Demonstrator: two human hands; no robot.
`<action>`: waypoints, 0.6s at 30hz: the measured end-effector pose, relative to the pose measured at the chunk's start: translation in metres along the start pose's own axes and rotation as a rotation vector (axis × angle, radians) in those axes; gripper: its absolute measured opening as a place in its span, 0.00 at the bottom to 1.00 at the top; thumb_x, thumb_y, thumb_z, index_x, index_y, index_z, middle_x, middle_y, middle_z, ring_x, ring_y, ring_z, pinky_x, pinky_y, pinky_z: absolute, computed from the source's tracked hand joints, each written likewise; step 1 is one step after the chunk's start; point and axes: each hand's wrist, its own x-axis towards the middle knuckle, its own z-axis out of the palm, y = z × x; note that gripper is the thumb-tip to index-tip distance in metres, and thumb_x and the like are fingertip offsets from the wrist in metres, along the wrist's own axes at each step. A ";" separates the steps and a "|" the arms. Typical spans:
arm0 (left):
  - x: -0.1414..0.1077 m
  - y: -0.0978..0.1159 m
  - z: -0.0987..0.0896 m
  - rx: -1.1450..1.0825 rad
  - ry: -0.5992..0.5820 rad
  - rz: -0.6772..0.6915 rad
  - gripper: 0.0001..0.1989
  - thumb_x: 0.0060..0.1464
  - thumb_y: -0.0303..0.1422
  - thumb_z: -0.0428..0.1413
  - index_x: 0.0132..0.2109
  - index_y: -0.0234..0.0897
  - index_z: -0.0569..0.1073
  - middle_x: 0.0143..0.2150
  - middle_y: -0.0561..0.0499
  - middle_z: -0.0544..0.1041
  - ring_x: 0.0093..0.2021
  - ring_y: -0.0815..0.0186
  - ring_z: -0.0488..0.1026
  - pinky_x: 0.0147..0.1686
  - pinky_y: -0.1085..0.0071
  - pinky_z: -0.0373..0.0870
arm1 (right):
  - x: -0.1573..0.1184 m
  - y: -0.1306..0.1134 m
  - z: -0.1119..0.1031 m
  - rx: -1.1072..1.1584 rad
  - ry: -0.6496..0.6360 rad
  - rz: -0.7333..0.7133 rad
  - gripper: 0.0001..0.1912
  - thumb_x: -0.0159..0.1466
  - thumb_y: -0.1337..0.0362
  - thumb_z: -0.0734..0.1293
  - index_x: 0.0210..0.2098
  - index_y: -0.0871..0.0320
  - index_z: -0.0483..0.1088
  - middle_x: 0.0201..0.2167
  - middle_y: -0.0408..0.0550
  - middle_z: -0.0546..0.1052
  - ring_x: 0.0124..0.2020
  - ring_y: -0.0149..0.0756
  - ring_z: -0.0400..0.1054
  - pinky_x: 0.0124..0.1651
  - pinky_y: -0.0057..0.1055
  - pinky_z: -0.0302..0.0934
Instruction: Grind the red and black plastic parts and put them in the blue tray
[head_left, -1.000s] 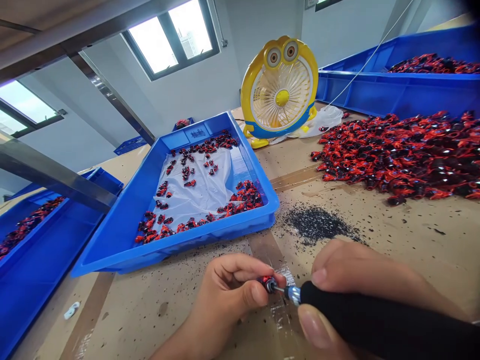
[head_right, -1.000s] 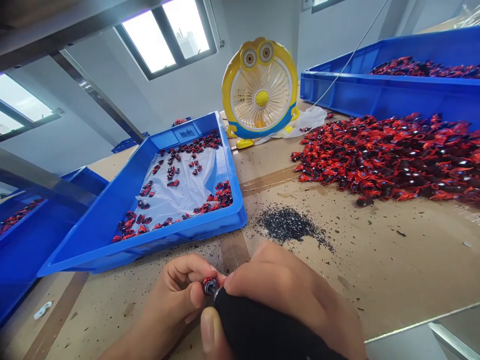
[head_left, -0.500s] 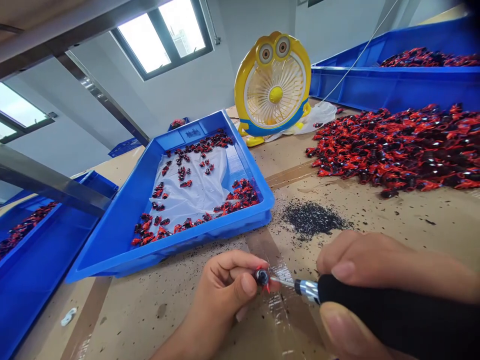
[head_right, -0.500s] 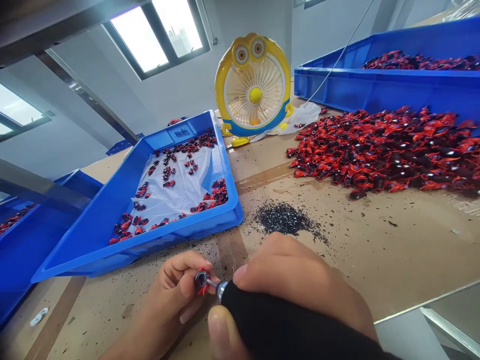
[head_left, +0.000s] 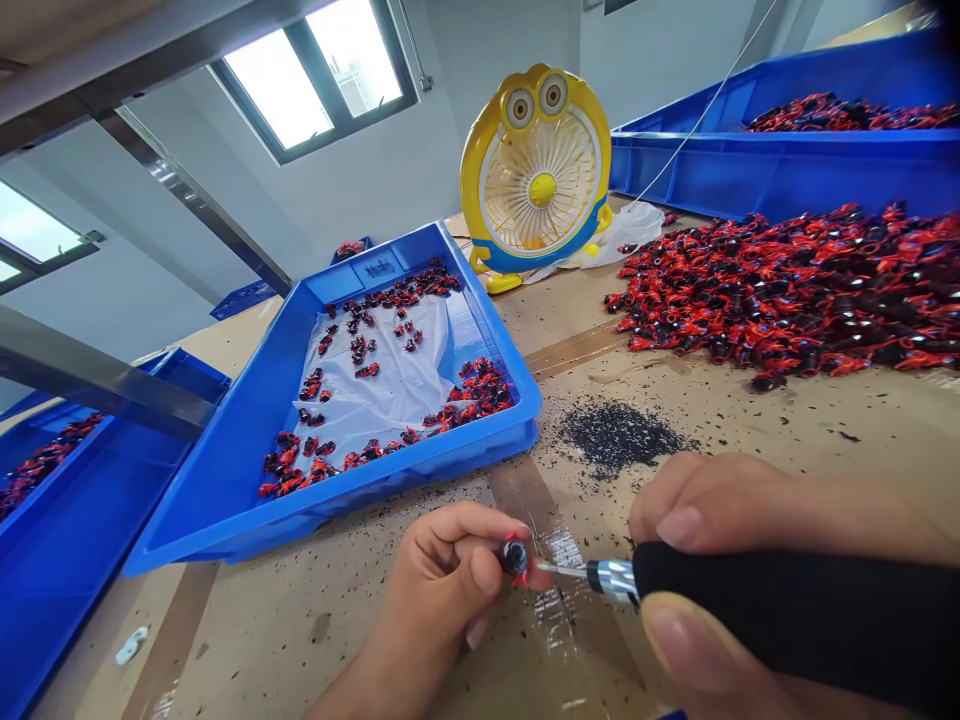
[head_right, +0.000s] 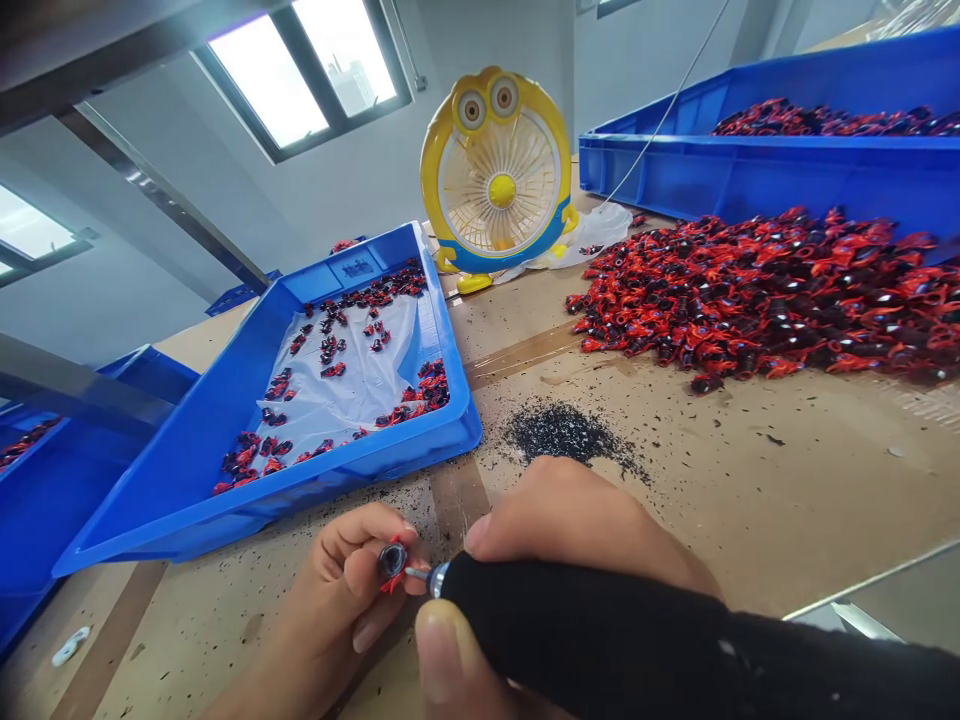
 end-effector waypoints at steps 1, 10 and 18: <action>0.000 0.000 0.000 -0.004 0.005 -0.001 0.13 0.55 0.46 0.76 0.42 0.43 0.91 0.30 0.47 0.88 0.16 0.83 0.54 0.18 0.83 0.47 | 0.000 0.001 -0.001 -0.014 -0.010 -0.019 0.10 0.65 0.58 0.78 0.42 0.49 0.77 0.29 0.43 0.79 0.33 0.40 0.80 0.34 0.33 0.73; -0.002 0.001 -0.001 -0.039 0.037 -0.030 0.15 0.47 0.42 0.80 0.40 0.41 0.90 0.29 0.50 0.88 0.24 0.76 0.75 0.27 0.83 0.67 | -0.005 0.001 0.006 -0.042 -0.021 -0.065 0.07 0.67 0.61 0.75 0.44 0.50 0.76 0.33 0.37 0.81 0.32 0.26 0.79 0.40 0.22 0.72; 0.001 0.001 -0.004 -0.046 0.009 -0.023 0.14 0.49 0.40 0.80 0.40 0.40 0.90 0.31 0.50 0.90 0.28 0.73 0.82 0.29 0.83 0.70 | 0.001 -0.015 0.009 -0.193 -0.079 -0.011 0.05 0.70 0.56 0.71 0.39 0.45 0.71 0.26 0.34 0.75 0.21 0.26 0.72 0.23 0.27 0.62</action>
